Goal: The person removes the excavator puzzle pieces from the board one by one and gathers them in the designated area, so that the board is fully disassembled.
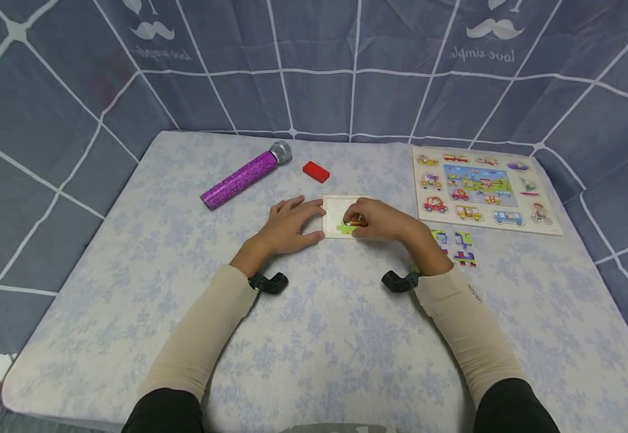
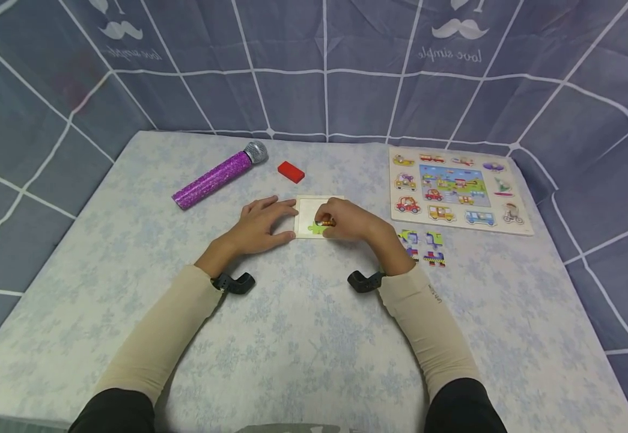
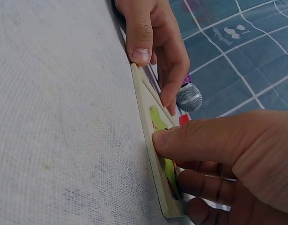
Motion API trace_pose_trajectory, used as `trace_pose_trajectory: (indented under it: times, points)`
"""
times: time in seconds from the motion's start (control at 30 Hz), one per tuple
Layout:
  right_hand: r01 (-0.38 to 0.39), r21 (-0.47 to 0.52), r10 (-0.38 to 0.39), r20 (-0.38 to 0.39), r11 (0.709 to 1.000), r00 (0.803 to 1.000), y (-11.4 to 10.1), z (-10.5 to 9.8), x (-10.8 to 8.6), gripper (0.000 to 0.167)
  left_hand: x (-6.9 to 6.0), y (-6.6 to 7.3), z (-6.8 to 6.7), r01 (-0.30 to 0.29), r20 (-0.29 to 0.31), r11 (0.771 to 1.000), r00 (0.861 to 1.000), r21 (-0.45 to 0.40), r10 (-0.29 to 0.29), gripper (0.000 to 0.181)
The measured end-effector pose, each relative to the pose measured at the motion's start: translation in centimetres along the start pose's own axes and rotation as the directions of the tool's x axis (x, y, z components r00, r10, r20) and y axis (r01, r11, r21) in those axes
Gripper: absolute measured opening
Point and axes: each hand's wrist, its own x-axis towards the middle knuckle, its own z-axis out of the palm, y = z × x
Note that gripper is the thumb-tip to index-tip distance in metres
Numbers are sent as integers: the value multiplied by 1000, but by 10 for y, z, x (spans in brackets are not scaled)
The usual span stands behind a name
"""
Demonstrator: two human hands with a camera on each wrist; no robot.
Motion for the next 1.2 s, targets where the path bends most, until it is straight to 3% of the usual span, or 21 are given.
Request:
trace_pose_trajectory:
  times: [0.4,0.8,1.0,1.2]
  points:
    - [24,36,-25,8,999,1000,0,-4,-4,30,-1,5,-6,19,30,1000,999,7,-19,55]
    - [48,-96,-51,-27,994,998,-5,-7,-4,29,0,2,-3,19,23,1000,1000,10,-19,55]
    - [95,-91,-108,-146,991,983,-5,-22,-18,28,-1,4,-4,18,30,1000,999,5,-18,55]
    - [159,-62,-171,-312,985,935,4,-43,-71,30,-1,2,-3,5,28,1000,1000,13,-5,56]
